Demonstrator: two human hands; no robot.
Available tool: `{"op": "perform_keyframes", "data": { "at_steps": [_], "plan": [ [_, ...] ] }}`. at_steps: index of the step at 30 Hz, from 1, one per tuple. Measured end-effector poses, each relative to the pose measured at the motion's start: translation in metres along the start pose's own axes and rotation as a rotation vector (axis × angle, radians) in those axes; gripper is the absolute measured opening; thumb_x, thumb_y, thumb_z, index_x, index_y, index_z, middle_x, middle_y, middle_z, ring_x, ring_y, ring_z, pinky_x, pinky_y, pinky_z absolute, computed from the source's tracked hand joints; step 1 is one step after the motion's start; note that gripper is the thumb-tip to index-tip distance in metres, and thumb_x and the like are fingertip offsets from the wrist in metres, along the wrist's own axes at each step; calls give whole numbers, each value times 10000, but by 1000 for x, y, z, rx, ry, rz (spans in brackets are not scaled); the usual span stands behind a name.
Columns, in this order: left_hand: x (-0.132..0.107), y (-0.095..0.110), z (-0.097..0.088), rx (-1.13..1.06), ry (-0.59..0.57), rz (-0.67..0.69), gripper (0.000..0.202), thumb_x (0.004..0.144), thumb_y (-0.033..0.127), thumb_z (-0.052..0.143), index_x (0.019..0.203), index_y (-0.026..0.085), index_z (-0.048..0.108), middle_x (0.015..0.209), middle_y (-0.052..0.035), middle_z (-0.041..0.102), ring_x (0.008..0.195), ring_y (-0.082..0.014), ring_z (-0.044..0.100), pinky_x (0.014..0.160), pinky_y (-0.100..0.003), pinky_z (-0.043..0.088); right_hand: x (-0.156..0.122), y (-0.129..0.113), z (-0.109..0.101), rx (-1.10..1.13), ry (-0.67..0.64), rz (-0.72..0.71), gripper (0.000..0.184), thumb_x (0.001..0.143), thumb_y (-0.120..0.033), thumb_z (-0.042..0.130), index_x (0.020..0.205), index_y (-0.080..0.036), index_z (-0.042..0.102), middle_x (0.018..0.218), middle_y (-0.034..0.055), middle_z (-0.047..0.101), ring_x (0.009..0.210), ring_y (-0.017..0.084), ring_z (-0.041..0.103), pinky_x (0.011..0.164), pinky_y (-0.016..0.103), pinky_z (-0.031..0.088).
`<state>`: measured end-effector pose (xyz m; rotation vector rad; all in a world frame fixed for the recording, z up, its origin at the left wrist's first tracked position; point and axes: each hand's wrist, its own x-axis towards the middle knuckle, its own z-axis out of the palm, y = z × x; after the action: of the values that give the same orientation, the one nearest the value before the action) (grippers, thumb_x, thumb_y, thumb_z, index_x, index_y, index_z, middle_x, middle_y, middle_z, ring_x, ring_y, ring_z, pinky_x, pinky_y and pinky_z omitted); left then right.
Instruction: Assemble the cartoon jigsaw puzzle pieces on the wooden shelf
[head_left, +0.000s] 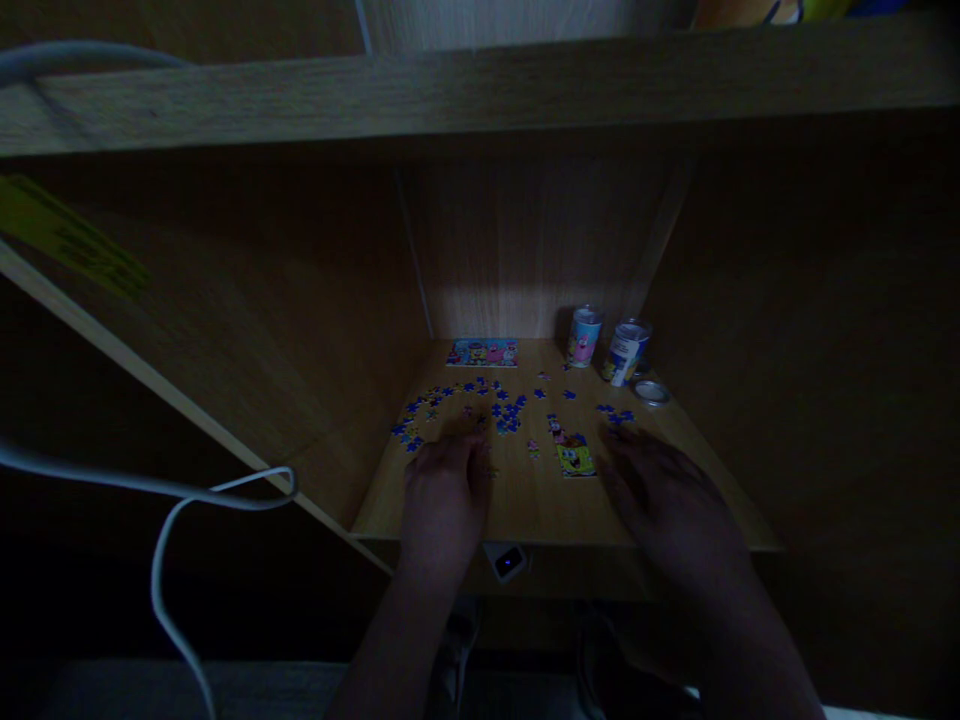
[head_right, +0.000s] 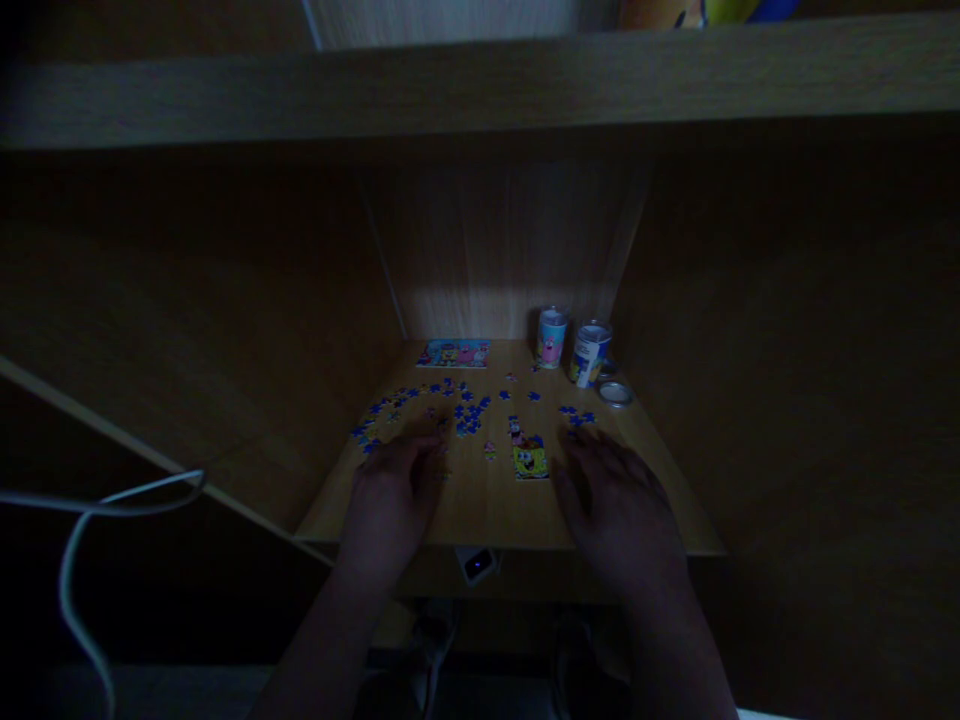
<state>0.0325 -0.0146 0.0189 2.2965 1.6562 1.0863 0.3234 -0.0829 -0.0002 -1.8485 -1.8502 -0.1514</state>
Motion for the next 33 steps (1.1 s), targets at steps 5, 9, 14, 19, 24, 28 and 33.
{"op": "perform_keyframes", "data": {
  "at_steps": [5,9,14,19,24,28,33],
  "plan": [
    [-3,8,-8,-18,29,116,160,1075,192,610,1097,256,754,1056,-82,822,1010,-312,759,943,-485,588,0,0,0,-5,3,0,513,1171,-502,460,1582,-282,674,1609,67,698,1547,318,605,1310,575,490],
    [-12,19,-11,-13,-62,423,187,1123,250,611,978,267,728,918,-41,801,896,-251,752,907,-442,603,0,1,2,-13,10,4,516,1170,-502,464,1587,-282,674,1595,69,709,1539,319,613,1301,567,500],
    [-21,23,0,80,-78,539,294,1142,279,602,863,238,686,803,-29,737,745,-215,702,705,-389,580,-1,2,4,-13,21,-6,548,1172,-517,454,1609,-259,660,1596,82,706,1534,331,617,1301,589,498],
    [-19,25,0,59,-84,506,257,1131,241,610,885,236,682,841,-29,727,818,-224,705,868,-417,623,-1,2,4,-6,26,-8,521,1167,-497,469,1602,-292,670,1586,71,714,1518,326,632,1287,584,511],
    [-12,29,-6,81,-113,354,70,1075,245,693,1022,232,738,1050,-81,772,1035,-300,721,1025,-529,612,-1,3,5,4,26,-2,526,1170,-514,457,1593,-289,675,1602,63,703,1539,332,612,1298,592,493],
    [-9,30,-7,153,-156,213,110,1072,288,692,1115,209,756,1200,-136,779,1171,-368,715,1075,-611,596,-1,3,5,11,21,12,534,1168,-529,451,1597,-298,669,1607,53,698,1549,337,600,1296,597,489],
    [-11,21,2,265,-108,147,492,1116,397,615,1555,175,626,1733,-214,539,1600,-463,485,1321,-744,390,-1,3,5,28,14,18,540,1167,-521,454,1611,-288,656,1613,61,694,1549,336,598,1307,597,472]
  ]
}}
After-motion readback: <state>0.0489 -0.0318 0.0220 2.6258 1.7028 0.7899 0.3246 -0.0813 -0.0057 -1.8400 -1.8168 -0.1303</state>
